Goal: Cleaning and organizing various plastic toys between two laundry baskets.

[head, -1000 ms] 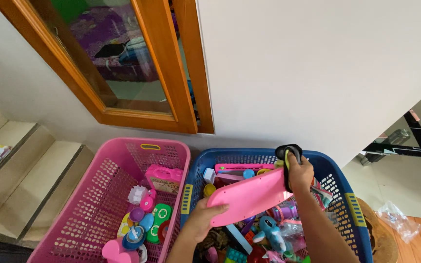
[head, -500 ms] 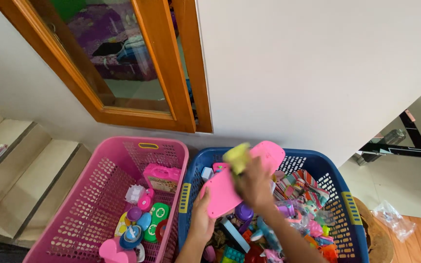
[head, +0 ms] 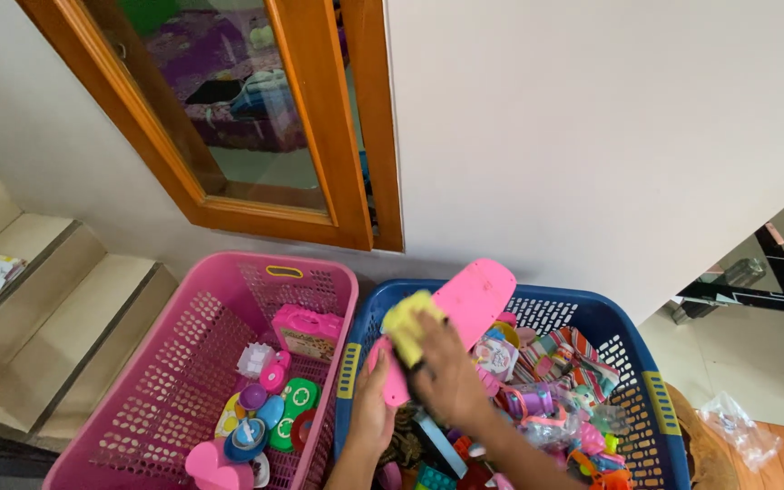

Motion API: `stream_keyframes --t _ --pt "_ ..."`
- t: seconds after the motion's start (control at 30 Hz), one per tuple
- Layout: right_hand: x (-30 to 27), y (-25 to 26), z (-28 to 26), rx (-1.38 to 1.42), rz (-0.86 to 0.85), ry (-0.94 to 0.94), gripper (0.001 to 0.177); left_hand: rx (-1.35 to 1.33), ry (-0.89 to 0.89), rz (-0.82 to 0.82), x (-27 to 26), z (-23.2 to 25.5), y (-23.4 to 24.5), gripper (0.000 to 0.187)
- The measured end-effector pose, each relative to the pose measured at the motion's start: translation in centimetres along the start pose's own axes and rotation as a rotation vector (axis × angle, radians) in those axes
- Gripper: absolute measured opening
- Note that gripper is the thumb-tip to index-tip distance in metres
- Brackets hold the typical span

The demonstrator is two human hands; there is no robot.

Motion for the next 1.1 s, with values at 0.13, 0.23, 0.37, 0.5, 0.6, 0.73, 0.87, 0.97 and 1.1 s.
stream_keyframes --t 0.13,0.23,0.37,0.5,0.6,0.73,0.87,0.97,1.1 --pt "1.5 -0.5 13.7 -0.183 0.153 -0.007 0.059 0.11 -0.061 0.001 0.2 0.1 1.8 0.052" --pt "2.7 1.9 14.7 -0.163 0.236 -0.379 0.055 0.155 -0.022 0.011 -0.1 -0.2 2.7 0.051" --pt "0.3 -2.0 5.5 -0.026 0.23 -0.127 0.062 0.117 -0.07 0.041 -0.1 1.2 2.0 0.049" --pt "-0.1 -2.3 -5.3 0.143 -0.029 0.17 0.077 0.138 -0.196 0.115 0.3 2.7 4.1 0.047" --pt "1.5 -5.2 4.1 0.065 0.099 0.228 0.065 0.075 -0.111 0.225 0.7 2.3 10.2 0.045" --pt "8.3 -3.3 11.6 0.075 0.11 -0.049 0.053 0.039 -0.141 0.159 -2.4 7.8 11.0 0.048" --pt "7.1 -9.9 16.0 0.552 -0.412 -0.854 0.039 0.083 -0.206 0.213 -2.7 11.1 16.9 0.047" --pt "8.4 -13.7 12.0 0.779 -0.648 -0.9 0.031 0.091 -0.288 0.286 -2.6 15.7 19.3 0.048" --pt "11.1 -19.8 9.2 0.775 -0.595 -0.789 0.027 0.133 -0.273 0.692 0.2 18.3 26.7 0.053"
Point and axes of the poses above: each hand's wrist, its own x-axis towards the middle knuckle, its own y-axis out of the back of the hand, z = x × y, the point moved 8 cm from there along x, towards the middle knuckle, and after that the axes turned 10 degrees about z, right-handed, at the moved point
